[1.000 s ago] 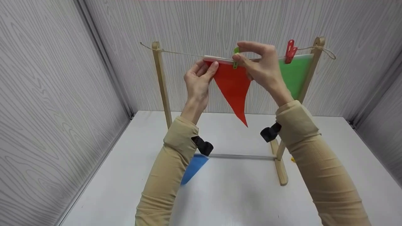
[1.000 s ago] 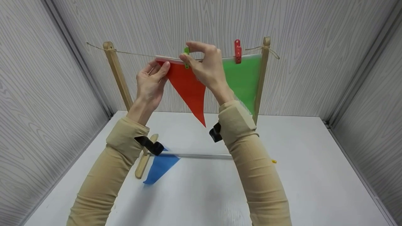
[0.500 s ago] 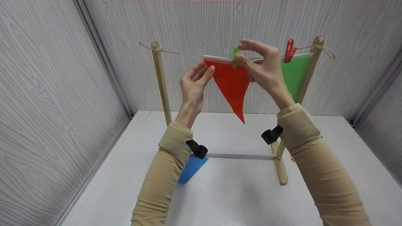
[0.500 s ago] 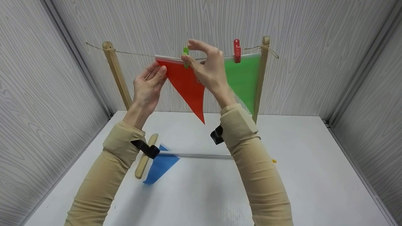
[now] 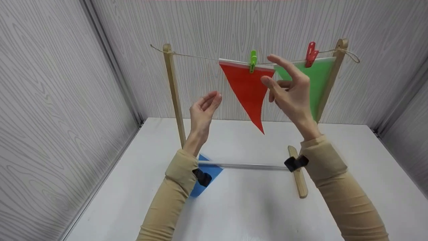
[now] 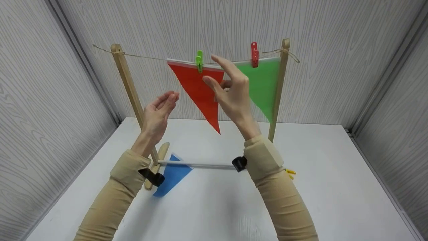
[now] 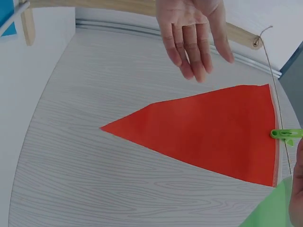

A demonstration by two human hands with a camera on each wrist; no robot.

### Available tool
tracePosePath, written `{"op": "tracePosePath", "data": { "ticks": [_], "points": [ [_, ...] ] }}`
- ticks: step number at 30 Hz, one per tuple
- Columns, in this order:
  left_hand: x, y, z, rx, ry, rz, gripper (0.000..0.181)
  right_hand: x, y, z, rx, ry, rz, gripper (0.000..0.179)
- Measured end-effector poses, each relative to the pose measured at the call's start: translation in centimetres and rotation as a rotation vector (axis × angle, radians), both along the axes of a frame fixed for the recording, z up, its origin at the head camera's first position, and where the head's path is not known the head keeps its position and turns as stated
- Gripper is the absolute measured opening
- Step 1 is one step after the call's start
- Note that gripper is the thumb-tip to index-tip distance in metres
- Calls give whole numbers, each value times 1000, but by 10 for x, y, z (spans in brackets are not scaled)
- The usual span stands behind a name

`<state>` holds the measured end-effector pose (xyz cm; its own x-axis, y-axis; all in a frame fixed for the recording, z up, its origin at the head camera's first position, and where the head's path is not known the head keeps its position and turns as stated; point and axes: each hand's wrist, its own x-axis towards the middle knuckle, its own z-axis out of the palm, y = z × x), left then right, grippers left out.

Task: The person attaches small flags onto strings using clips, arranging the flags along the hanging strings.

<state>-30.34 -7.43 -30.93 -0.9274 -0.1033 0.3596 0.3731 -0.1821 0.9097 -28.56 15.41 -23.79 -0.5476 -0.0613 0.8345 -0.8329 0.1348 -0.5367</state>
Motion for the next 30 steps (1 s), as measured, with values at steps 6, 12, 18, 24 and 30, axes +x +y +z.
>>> {"op": "tracePosePath", "data": {
  "ticks": [6,12,18,24,30],
  "points": [
    [5,-10,-42,-121,-70,79,39,17,20,-47,-60,64,-19,41],
    [14,-20,-93,-237,-169,137,40,25,47,-116,-132,-40,24,32],
    [26,-22,-137,-315,-320,159,49,31,76,-184,-214,-252,-75,26],
    [33,-21,-167,-409,-459,222,51,38,101,-230,-348,-513,-212,25],
    [38,-19,-180,-516,-516,240,55,41,123,-251,-436,-728,-293,24]
  ]
}}
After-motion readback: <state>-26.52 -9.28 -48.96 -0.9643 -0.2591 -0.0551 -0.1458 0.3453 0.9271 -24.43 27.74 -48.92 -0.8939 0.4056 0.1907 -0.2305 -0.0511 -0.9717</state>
